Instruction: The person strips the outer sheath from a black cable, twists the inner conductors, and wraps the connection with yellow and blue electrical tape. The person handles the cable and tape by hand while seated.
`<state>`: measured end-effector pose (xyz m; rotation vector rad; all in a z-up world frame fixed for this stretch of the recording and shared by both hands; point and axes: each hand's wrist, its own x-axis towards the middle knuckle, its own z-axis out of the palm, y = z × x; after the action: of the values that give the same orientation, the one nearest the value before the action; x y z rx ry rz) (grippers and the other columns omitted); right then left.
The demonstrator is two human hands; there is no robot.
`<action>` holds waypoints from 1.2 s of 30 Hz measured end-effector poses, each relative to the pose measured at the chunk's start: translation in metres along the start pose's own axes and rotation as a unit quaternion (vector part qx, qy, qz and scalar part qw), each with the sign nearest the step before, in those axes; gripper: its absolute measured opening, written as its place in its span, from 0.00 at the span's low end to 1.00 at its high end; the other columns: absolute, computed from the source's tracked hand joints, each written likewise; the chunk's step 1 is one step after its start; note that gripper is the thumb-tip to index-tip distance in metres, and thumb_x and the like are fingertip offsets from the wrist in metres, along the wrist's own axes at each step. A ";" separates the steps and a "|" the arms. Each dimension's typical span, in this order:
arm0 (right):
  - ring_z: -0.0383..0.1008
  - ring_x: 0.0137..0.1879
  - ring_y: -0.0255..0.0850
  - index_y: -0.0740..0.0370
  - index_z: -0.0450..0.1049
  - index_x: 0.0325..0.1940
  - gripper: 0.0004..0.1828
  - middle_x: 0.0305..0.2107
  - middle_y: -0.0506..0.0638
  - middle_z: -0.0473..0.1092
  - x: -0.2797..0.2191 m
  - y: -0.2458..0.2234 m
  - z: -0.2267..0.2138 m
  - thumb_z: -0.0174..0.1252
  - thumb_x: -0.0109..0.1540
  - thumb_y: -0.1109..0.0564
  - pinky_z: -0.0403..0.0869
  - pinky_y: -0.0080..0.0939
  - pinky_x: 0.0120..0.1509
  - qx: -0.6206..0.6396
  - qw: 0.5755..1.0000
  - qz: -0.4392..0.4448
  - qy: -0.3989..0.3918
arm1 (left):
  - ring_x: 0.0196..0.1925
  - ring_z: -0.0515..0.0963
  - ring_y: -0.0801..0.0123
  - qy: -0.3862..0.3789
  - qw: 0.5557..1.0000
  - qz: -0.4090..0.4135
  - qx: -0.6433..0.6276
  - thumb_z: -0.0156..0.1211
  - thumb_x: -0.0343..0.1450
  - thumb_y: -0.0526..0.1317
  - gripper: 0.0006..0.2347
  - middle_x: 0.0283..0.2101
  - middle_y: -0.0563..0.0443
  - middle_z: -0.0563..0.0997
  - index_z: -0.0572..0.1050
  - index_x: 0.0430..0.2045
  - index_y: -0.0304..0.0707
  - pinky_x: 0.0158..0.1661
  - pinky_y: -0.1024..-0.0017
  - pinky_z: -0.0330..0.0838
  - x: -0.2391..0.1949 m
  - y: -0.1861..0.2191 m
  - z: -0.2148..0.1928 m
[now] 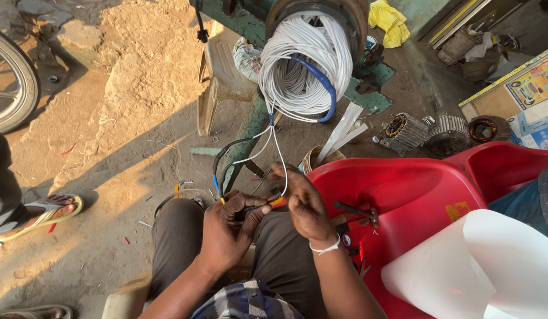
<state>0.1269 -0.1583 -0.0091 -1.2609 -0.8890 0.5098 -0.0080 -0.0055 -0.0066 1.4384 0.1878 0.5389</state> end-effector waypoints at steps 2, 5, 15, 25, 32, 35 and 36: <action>0.68 0.63 0.37 0.60 0.67 0.64 0.33 0.62 0.48 0.66 0.003 0.007 -0.001 0.63 0.64 0.38 0.70 0.39 0.66 0.037 0.999 0.009 -0.039 | 0.19 0.74 0.80 -0.001 1.000 -0.010 0.002 0.68 0.69 0.33 0.05 0.27 0.50 0.78 0.83 0.36 0.32 0.20 0.77 0.67 0.002 0.003 0.000; 0.72 0.57 0.36 0.64 0.73 0.56 0.24 0.51 0.49 0.72 0.000 0.028 -0.001 0.62 0.66 0.43 0.73 0.40 0.62 0.038 0.999 0.012 -0.014 | 0.22 0.78 0.81 0.016 0.998 0.043 0.038 0.69 0.67 0.33 0.08 0.31 0.51 0.82 0.82 0.38 0.33 0.24 0.80 0.73 0.004 0.007 -0.001; 0.69 0.33 0.31 0.66 0.75 0.38 0.11 0.25 0.44 0.69 -0.025 0.031 -0.011 0.61 0.70 0.56 0.69 0.34 0.40 0.008 0.992 0.019 0.125 | 0.28 0.85 0.70 0.054 0.986 0.109 0.110 0.68 0.67 0.33 0.05 0.33 0.47 0.86 0.83 0.35 0.36 0.30 0.74 0.77 0.007 0.005 -0.005; 0.68 0.22 0.34 0.62 0.81 0.36 0.15 0.16 0.52 0.70 0.035 -0.080 0.038 0.62 0.64 0.47 0.67 0.40 0.28 -0.544 0.835 0.080 0.030 | 0.30 0.86 0.60 0.068 0.970 0.147 0.182 0.69 0.67 0.34 0.05 0.33 0.45 0.85 0.83 0.34 0.39 0.31 0.69 0.77 0.005 0.004 0.000; 0.69 0.20 0.36 0.63 0.78 0.41 0.19 0.12 0.50 0.68 0.033 -0.097 0.037 0.51 0.70 0.46 0.68 0.38 0.27 -0.391 0.894 0.218 0.005 | 0.30 0.87 0.68 0.072 0.982 0.126 0.122 0.68 0.68 0.33 0.06 0.33 0.46 0.85 0.82 0.36 0.35 0.30 0.74 0.78 0.005 -0.002 -0.001; 0.70 0.18 0.36 0.58 0.78 0.49 0.16 0.12 0.49 0.67 0.021 -0.091 0.039 0.51 0.68 0.47 0.69 0.39 0.26 -0.408 0.894 0.185 0.007 | 0.22 0.81 0.64 0.063 0.981 0.029 0.181 0.72 0.68 0.34 0.06 0.26 0.43 0.82 0.82 0.32 0.32 0.26 0.72 0.73 0.005 -0.004 -0.004; 0.70 0.18 0.36 0.58 0.77 0.51 0.16 0.11 0.49 0.66 0.017 -0.088 0.040 0.52 0.68 0.47 0.68 0.39 0.25 -0.441 0.882 0.167 0.002 | 0.24 0.83 0.66 0.058 0.985 0.044 0.156 0.71 0.68 0.34 0.06 0.28 0.44 0.83 0.82 0.34 0.33 0.27 0.73 0.74 0.004 -0.004 -0.004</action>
<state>0.0928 -0.1447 0.0815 -2.2785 -0.9328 0.3661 -0.0048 -0.0001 -0.0103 1.7258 0.3128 0.6896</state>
